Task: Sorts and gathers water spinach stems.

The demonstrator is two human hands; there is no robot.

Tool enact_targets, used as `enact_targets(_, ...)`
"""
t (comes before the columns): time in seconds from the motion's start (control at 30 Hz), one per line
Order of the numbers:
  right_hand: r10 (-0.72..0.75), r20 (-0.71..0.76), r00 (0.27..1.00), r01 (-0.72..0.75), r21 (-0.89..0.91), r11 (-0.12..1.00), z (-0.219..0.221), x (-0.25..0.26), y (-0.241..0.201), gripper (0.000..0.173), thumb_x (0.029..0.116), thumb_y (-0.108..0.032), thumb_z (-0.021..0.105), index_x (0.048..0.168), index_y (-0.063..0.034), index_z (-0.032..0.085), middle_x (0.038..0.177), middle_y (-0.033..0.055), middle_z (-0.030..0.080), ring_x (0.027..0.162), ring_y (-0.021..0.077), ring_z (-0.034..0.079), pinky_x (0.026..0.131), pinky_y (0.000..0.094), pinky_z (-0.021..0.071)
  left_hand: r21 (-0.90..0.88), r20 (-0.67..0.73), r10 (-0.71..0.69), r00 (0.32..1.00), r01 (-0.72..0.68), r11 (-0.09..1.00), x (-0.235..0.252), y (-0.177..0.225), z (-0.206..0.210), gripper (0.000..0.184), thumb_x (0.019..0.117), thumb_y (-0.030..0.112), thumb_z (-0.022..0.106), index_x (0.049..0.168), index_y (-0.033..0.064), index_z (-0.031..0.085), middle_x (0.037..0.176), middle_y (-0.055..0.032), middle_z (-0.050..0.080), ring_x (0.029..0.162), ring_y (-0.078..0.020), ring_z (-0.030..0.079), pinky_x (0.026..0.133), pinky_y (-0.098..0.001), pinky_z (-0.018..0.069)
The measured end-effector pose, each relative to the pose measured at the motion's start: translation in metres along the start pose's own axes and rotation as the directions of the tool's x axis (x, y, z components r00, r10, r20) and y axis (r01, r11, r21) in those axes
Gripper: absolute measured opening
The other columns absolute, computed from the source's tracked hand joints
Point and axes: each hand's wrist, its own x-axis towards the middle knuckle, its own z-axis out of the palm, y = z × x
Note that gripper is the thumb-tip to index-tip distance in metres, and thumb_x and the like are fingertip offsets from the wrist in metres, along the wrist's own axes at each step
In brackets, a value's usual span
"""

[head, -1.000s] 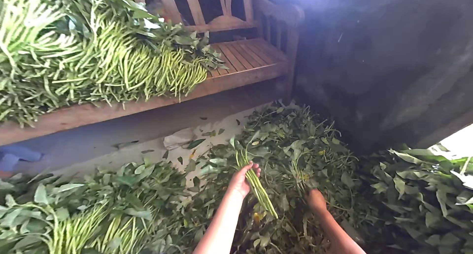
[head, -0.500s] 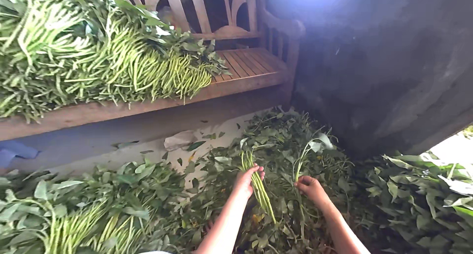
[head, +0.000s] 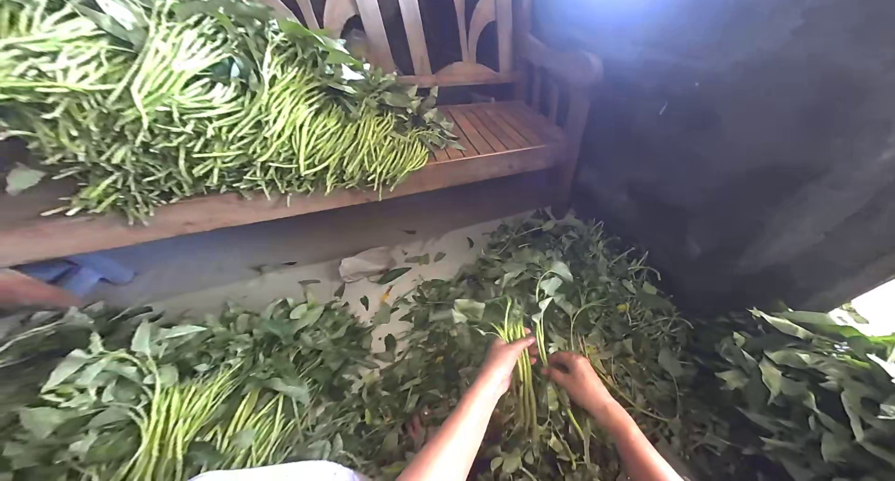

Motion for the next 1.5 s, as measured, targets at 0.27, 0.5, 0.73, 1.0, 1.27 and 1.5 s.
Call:
enact_targets(0.27, 0.017, 0.159, 0.987, -0.044, 0.169, 0.985, -0.013, -0.009, 0.003, 0.036, 0.1028, -0.032, 0.062, 0.122, -0.0019, 0.067, 0.103, 0.0094, 0.068, 0.081, 0.0132, 0.064, 0.077, 0.0329, 0.0557, -0.001, 0.073, -0.109, 0.991, 0.110, 0.994, -0.002, 0.002, 0.005, 0.037, 0.0927, -0.003, 0.068, 0.127, -0.0060, 0.054, 0.103, -0.0173, 0.072, 0.089, -0.0235, 0.071, 0.080, -0.0371, 0.0601)
enact_targets(0.5, 0.208, 0.110, 0.972, -0.225, 0.177, 0.958, -0.015, -0.020, 0.013, 0.057, 0.0988, -0.048, 0.064, 0.130, 0.0004, 0.063, 0.118, 0.0177, 0.070, 0.108, 0.0270, 0.068, 0.100, 0.0470, 0.0543, -0.063, 0.004, 0.031, 1.000, -0.031, 0.998, 0.011, 0.019, -0.024, 0.031, 0.0961, -0.004, 0.062, 0.126, -0.0064, 0.055, 0.103, -0.0198, 0.073, 0.088, -0.0266, 0.072, 0.081, -0.0399, 0.0599)
enact_targets(0.73, 0.100, -0.087, 0.991, -0.072, 0.284, 0.956, 0.012, -0.019, -0.007, 0.027, 0.1024, -0.022, 0.062, 0.116, 0.0000, 0.069, 0.102, 0.0095, 0.073, 0.092, 0.0144, 0.071, 0.089, 0.0338, 0.0587, -0.198, -0.057, 0.062, 0.996, -0.072, 0.978, 0.011, 0.028, -0.037, 0.029, 0.0995, -0.003, 0.056, 0.128, -0.0035, 0.054, 0.104, -0.0190, 0.072, 0.086, -0.0257, 0.072, 0.079, -0.0389, 0.0599)
enact_targets(1.0, 0.270, -0.181, 0.946, -0.263, 0.065, 0.963, 0.025, -0.013, -0.008, 0.032, 0.1066, -0.018, 0.047, 0.126, 0.0011, 0.063, 0.110, 0.0158, 0.072, 0.103, 0.0260, 0.071, 0.096, 0.0449, 0.0563, -0.238, -0.225, 0.070, 0.972, -0.125, 0.963, 0.018, 0.010, -0.036, 0.030, 0.0977, -0.006, 0.058, 0.127, -0.0059, 0.052, 0.101, -0.0200, 0.071, 0.083, -0.0257, 0.071, 0.075, -0.0387, 0.0601)
enact_targets(1.27, 0.684, 0.092, 0.724, -0.580, -0.457, 0.674, -0.004, -0.034, 0.032, 0.044, 0.1025, -0.026, 0.056, 0.135, 0.0034, 0.060, 0.139, 0.0268, 0.059, 0.131, 0.0431, 0.057, 0.107, 0.0660, 0.0439, -0.285, -0.225, 0.085, 0.971, -0.149, 0.947, 0.028, 0.015, -0.075, 0.023, 0.1006, -0.001, 0.054, 0.124, -0.0032, 0.055, 0.102, -0.0168, 0.071, 0.085, -0.0218, 0.071, 0.077, -0.0366, 0.0593)
enact_targets(1.5, 0.426, 0.091, 0.900, -0.411, -0.144, 0.900, -0.010, -0.020, -0.020, 0.046, 0.1084, -0.039, 0.046, 0.122, -0.0035, 0.071, 0.116, 0.0157, 0.073, 0.107, 0.0290, 0.071, 0.097, 0.0515, 0.0544, -0.308, 0.013, 0.049, 0.999, -0.042, 0.951, 0.016, 0.012, -0.067, 0.019, 0.1058, 0.002, 0.044, 0.118, -0.0014, 0.057, 0.099, -0.0140, 0.070, 0.082, -0.0215, 0.070, 0.076, -0.0350, 0.0603)
